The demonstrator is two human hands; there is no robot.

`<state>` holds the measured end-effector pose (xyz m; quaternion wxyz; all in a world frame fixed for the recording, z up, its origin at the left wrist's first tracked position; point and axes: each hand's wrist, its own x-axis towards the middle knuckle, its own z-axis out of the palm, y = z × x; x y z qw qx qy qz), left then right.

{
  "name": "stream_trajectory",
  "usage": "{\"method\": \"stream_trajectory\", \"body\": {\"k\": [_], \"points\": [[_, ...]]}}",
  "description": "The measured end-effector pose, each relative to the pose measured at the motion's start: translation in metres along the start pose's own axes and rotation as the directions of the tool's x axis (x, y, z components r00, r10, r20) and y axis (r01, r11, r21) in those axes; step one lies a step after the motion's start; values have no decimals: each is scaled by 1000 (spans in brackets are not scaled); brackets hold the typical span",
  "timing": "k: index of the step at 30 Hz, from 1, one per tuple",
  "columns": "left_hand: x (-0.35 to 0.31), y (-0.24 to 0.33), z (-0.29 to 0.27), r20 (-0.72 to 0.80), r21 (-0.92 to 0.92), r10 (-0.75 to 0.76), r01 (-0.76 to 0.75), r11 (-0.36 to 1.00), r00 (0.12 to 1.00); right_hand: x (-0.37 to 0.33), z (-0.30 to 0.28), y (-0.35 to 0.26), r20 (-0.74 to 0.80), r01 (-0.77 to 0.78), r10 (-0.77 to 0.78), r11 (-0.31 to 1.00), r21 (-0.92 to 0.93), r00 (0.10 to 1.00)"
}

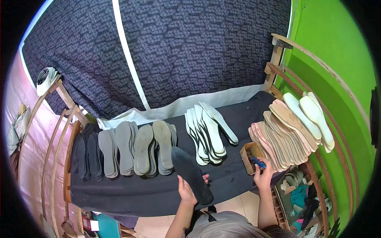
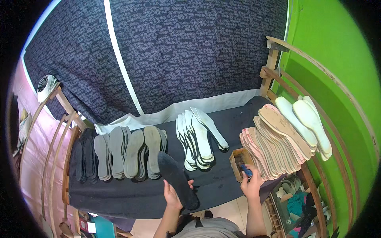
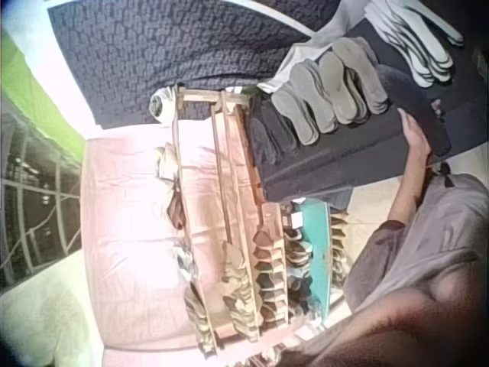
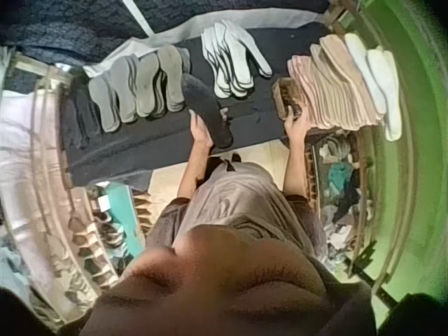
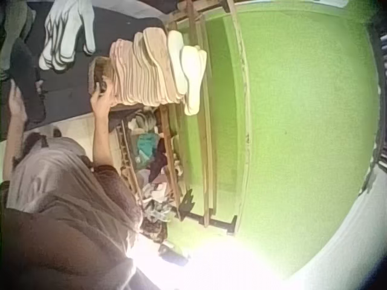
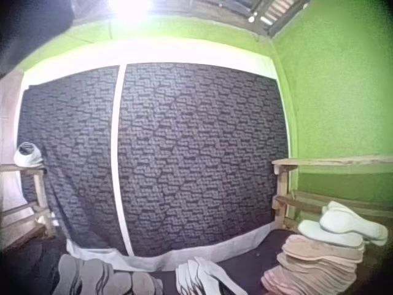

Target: The person applies glue onto shoe insoles using a brush, places a glued insole onto a wooden rack, and then applies glue to another shoe insole.

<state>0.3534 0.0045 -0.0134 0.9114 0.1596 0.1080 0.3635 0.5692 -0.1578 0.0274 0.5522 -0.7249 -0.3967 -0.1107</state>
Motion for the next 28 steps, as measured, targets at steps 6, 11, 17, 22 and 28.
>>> {"method": "stream_trajectory", "body": {"k": [6, 11, 17, 22, 28], "points": [[0, 9, 2, 20, 15, -135, 135, 991, 991, -19, 6, -14, -109, -6, -47, 899, -438, 993], [-4, 30, 0, 30, -13, -190, 191, 982, 981, -29, 12, -18, -135, -1, -69, 890, -456, 988], [-11, 44, 6, 66, -19, -259, 261, 965, 964, -42, 12, -28, -197, -75, -20, 884, -461, 980], [-20, 50, 15, 135, 11, -279, 280, 960, 951, -73, 12, -66, -402, -133, -100, 849, -512, 910], [-27, 32, 32, 187, -62, -175, 190, 980, 967, -130, 32, -145, 17, -297, 297, 955, 5, 955]]}}
